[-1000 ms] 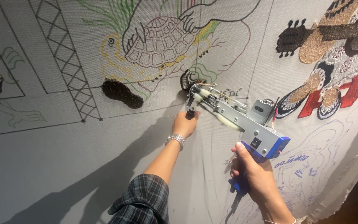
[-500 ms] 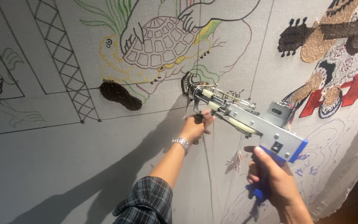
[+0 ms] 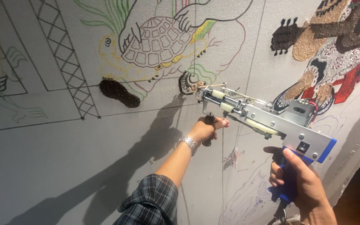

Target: The person uses a tufting gun to apply yarn to a canvas, following a sketched design. They periodically stop to pull out loose yarn strands by hand and then resume tufting with the gun.

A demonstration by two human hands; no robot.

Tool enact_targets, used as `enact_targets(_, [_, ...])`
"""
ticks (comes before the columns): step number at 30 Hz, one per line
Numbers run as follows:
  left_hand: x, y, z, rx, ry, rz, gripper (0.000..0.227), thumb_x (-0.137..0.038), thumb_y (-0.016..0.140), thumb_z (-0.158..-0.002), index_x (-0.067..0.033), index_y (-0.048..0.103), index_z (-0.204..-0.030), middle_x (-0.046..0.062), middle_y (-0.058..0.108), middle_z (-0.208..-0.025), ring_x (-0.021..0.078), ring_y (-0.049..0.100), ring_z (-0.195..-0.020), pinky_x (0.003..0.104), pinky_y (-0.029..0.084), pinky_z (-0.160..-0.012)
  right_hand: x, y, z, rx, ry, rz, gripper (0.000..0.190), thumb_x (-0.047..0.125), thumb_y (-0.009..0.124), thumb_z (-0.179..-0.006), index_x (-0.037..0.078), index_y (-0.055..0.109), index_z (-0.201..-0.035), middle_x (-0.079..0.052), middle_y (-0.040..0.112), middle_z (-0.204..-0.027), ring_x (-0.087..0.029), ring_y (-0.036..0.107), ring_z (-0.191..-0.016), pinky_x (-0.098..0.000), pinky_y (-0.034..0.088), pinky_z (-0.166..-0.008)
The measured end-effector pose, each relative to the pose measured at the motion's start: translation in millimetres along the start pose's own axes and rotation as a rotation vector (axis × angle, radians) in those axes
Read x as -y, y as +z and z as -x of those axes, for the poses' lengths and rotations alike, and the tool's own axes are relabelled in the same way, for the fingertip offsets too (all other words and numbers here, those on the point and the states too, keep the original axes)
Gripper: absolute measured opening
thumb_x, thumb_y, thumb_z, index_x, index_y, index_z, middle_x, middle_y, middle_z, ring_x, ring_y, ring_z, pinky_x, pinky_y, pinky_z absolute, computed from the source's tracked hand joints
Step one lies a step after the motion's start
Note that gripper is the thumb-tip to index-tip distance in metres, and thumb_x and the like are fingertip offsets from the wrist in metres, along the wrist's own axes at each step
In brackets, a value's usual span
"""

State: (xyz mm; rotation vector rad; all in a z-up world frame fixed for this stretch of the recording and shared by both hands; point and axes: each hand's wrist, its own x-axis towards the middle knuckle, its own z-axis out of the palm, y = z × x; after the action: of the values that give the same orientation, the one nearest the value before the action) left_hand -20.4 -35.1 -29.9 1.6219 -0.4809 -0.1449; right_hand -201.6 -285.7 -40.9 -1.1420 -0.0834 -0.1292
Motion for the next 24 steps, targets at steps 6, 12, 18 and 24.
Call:
enact_targets(6, [5.4,-0.6,1.0,-0.011,0.021,-0.037,0.042,-0.041,0.075,-0.089,-0.0093,0.077,-0.117,0.004,0.080,-0.107,0.0033,0.069,-0.072,0.025,0.053,-0.059,-7.5,-4.4,-5.3,-0.022,0.010,-0.006,0.047,0.039,0.060,-0.095,-0.003,0.063,-0.115,-0.006,0.044,-0.058,-0.019,0.042,-0.048,-0.0350,0.037,-0.049])
enact_targets(12, [10.1,-6.2,2.9,-0.028,-0.039,-0.040,0.051,-0.047,0.074,-0.085,-0.0110,0.075,-0.120,0.000,0.080,-0.105,0.0072,0.060,-0.061,0.024,0.049,-0.056,-7.3,6.2,-7.3,-0.027,0.045,0.031,0.048,0.041,0.061,-0.092,-0.002,0.068,-0.113,-0.005,0.044,-0.057,-0.018,0.042,-0.046,-0.0327,0.034,-0.047])
enact_targets(18, [14.8,-10.4,0.9,-0.075,-0.082,-0.045,0.059,-0.052,0.078,-0.080,-0.0109,0.073,-0.121,0.000,0.081,-0.101,0.0082,0.058,-0.057,0.024,0.049,-0.055,-7.2,14.9,-9.7,-0.051,0.084,0.038,0.048,0.041,0.061,-0.091,0.000,0.067,-0.114,-0.006,0.044,-0.057,-0.018,0.043,-0.046,-0.0334,0.035,-0.046])
enact_targets(24, [-14.6,-4.5,24.1,-0.154,-0.217,-0.109,0.060,-0.060,0.074,-0.077,-0.0173,0.071,-0.120,-0.003,0.081,-0.099,0.0058,0.060,-0.057,0.023,0.048,-0.055,-9.2,17.0,-11.8,-0.057,0.072,0.043,0.048,0.042,0.062,-0.091,-0.001,0.068,-0.113,-0.006,0.045,-0.058,-0.018,0.043,-0.046,-0.0326,0.034,-0.046])
